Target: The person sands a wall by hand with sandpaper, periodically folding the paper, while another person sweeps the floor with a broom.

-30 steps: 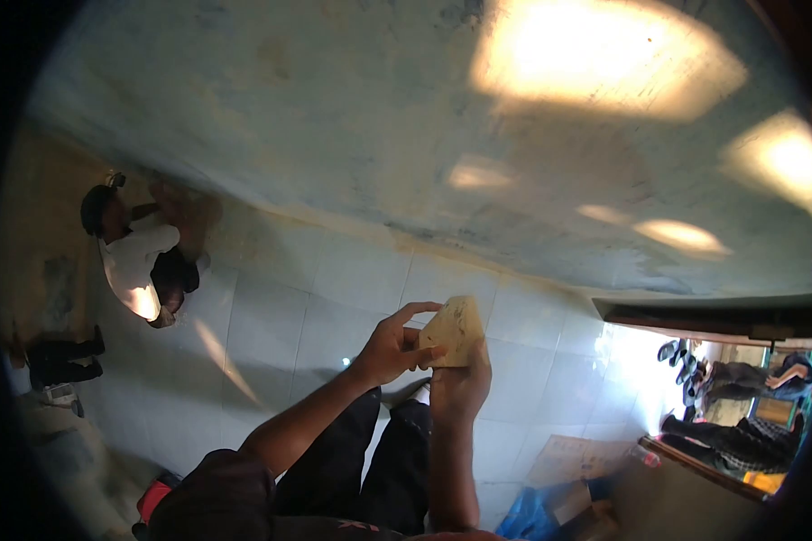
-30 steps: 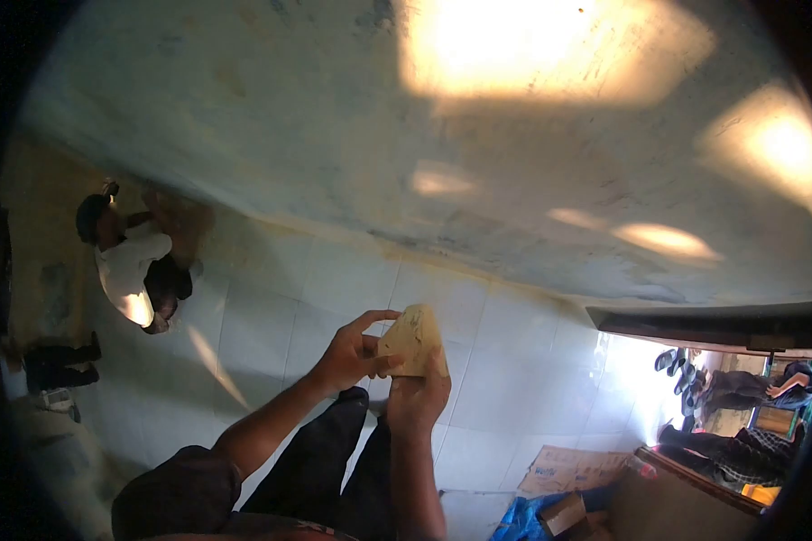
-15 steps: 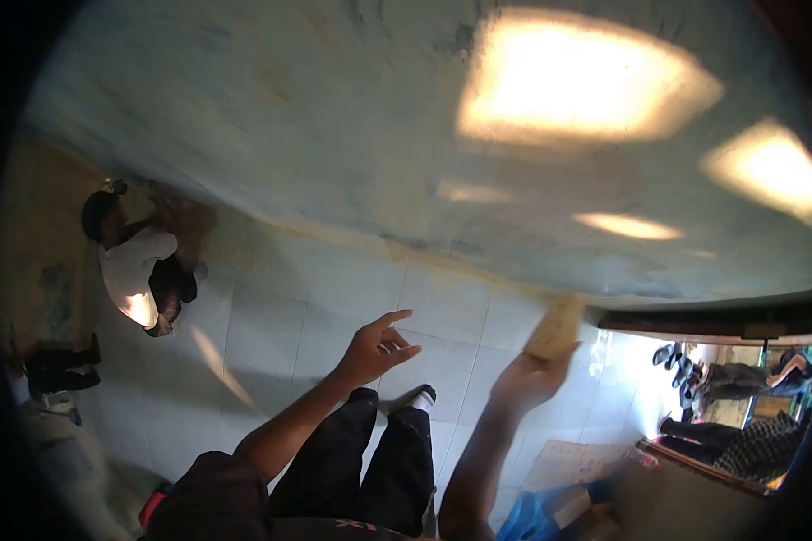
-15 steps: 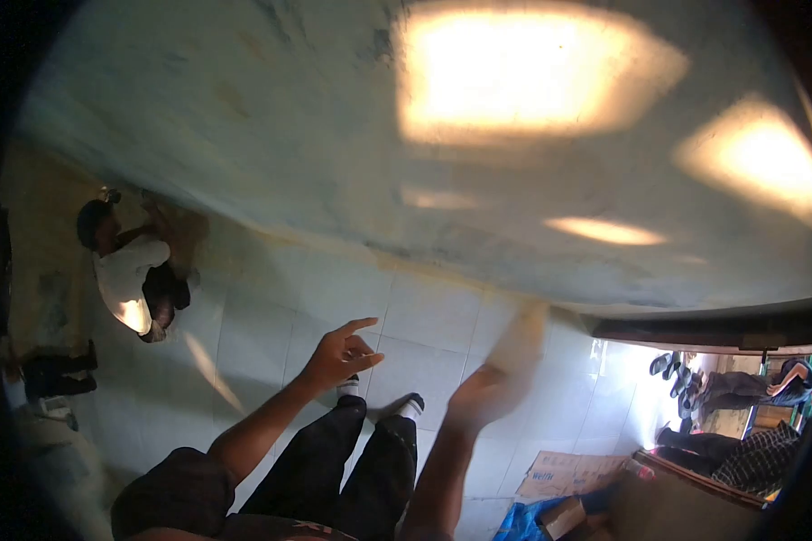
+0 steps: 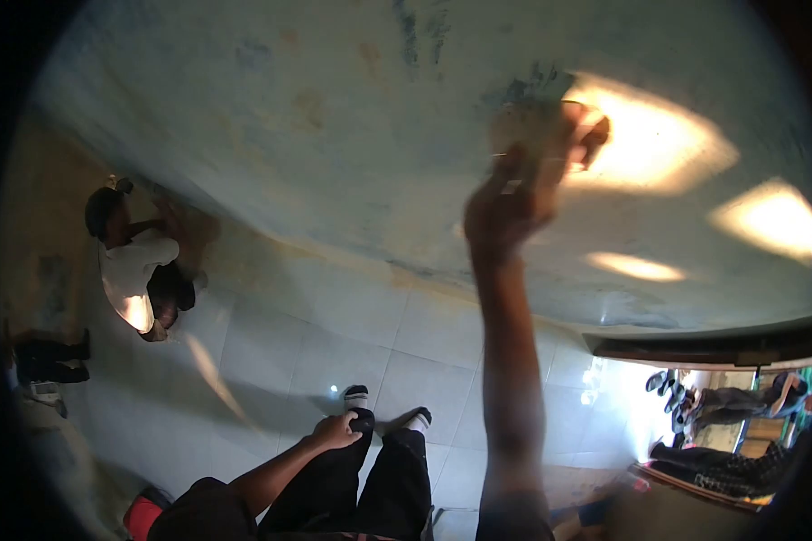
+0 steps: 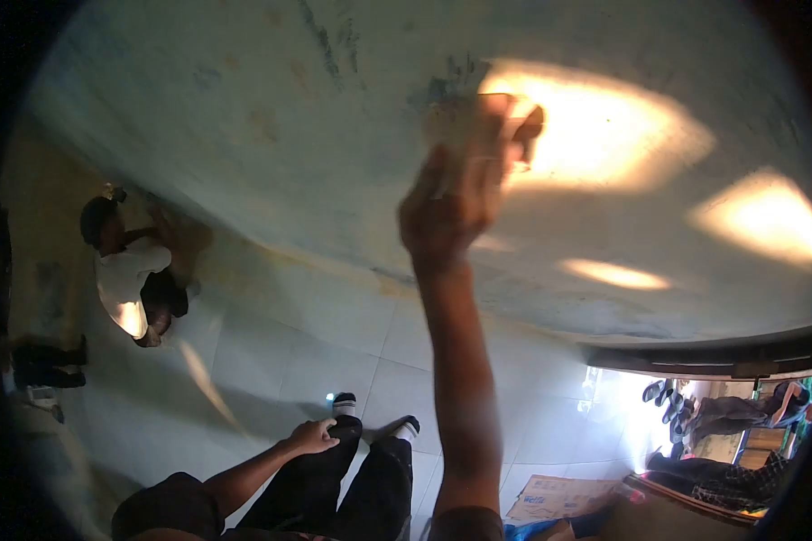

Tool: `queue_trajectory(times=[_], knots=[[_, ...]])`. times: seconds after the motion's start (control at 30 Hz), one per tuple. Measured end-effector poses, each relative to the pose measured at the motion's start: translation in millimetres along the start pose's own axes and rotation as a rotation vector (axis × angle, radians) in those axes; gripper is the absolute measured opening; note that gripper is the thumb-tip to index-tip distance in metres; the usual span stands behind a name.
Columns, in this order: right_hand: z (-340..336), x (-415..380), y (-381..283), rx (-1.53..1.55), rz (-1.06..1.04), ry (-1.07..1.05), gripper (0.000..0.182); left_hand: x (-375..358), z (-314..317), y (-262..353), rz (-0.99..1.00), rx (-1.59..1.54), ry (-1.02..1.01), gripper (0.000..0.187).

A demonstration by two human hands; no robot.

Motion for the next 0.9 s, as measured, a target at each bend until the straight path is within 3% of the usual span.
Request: queue_trajectory(times=[0.03,0.13,0.27,0.47,0.7,0.9], knots=[[15,-16,-5,-0.036,-0.112,-0.032,0.043,-3,7,-6,-0.027,0.01,-0.04,0.059],[34,-61,-15,-0.101,-0.13,-0.25,0.04,-6,15,-5,-0.012,-0.02,-0.073,0.056],[28,-63,-14,-0.157,-0.096,-0.236,0.041,0,18,-21,0.016,-0.077,-0.027,0.051],[8,17,-30,-0.026,-0.058,0.028,0.042,6,5,-68,-0.056,-0.137,0.115,0.044],[21,-40,-9,-0.352,-0.065,-0.182,0.042,14,5,-109,-0.183,-0.104,0.066,0.044],[18,-5,-21,-0.247,-0.081,-0.052,0.042,8,5,-125,-0.285,-0.26,0.019,0.044]])
Point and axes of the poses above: each hand's wrist, its own x-axis towards the middle knuckle, its own z-axis out of the palm, y = z × x, the point moved 5 cm from there along x, towards the middle knuckle, and after that the axes turned 1 degree about -z, right-handed, at the moved point
